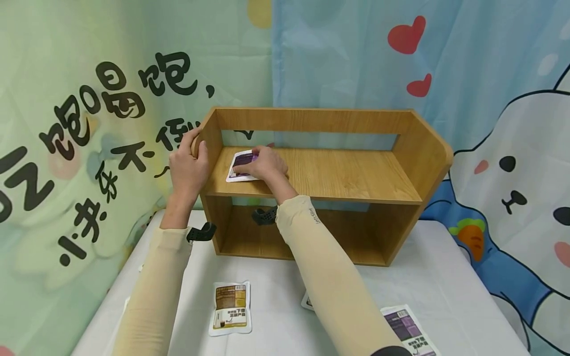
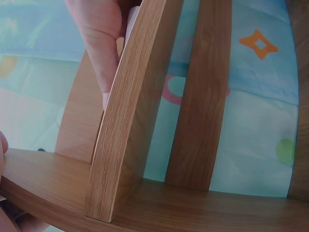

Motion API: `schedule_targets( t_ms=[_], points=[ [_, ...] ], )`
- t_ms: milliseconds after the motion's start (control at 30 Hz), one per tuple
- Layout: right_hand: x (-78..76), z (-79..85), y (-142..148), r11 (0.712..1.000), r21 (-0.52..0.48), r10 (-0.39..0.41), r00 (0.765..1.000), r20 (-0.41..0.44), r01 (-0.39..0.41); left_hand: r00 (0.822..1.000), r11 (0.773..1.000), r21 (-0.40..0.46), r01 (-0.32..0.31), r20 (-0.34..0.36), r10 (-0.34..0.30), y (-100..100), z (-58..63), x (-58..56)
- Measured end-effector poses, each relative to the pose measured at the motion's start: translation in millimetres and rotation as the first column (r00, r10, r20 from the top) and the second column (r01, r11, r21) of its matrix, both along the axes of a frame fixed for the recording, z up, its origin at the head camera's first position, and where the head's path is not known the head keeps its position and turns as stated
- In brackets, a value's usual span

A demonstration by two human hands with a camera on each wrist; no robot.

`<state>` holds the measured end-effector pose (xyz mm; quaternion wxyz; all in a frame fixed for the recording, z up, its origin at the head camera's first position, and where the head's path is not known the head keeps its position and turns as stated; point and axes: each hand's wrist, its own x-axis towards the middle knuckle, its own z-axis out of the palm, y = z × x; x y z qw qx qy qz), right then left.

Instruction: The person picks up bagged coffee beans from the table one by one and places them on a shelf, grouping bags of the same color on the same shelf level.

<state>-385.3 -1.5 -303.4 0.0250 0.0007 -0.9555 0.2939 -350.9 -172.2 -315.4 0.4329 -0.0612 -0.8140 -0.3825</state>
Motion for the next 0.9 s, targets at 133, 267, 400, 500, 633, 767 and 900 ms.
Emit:
schedule_targets(
  t_ms=[133,267,400,500,633,767,900],
  points=[
    [-1.4,-1.2,-2.7,1.000,0.013,-0.003,1.000,-0.014,0.003,1.000,1.000,0.002,0.003,0.001,-0.003,0.3,-0.4,-0.2],
    [-1.3,-2.4,-5.6,1.000,0.017,-0.003,1.000,-0.019,0.003,1.000,1.000,0.001,0.004,0.006,-0.004,0.4,-1.1,-0.3],
    [-0.6,-3.5,-7.8,1.000,0.006,-0.015,1.000,-0.026,0.015,1.000,1.000,0.000,-0.001,0.006,0.001,0.4,-0.9,-0.1],
    [0.4,-3.9,-8.5,0.999,-0.008,-0.034,0.999,-0.030,0.034,1.000,1.000,0.001,-0.004,0.006,0.004,0.7,-0.2,0.1],
    [2.5,-3.9,-7.7,0.997,-0.045,-0.063,0.998,-0.027,0.062,1.000,1.000,0.000,-0.006,0.012,0.006,1.1,-0.1,0.1],
    [5.6,-3.9,-4.0,0.994,-0.092,-0.064,0.997,-0.035,0.060,1.000,1.000,0.003,-0.008,0.013,0.008,1.9,-0.6,-0.2],
    [11.4,-4.1,3.7,0.991,-0.132,-0.026,0.997,-0.075,0.016,1.000,1.000,0.011,-0.014,0.014,0.014,2.2,-0.4,-0.2]
  ],
)
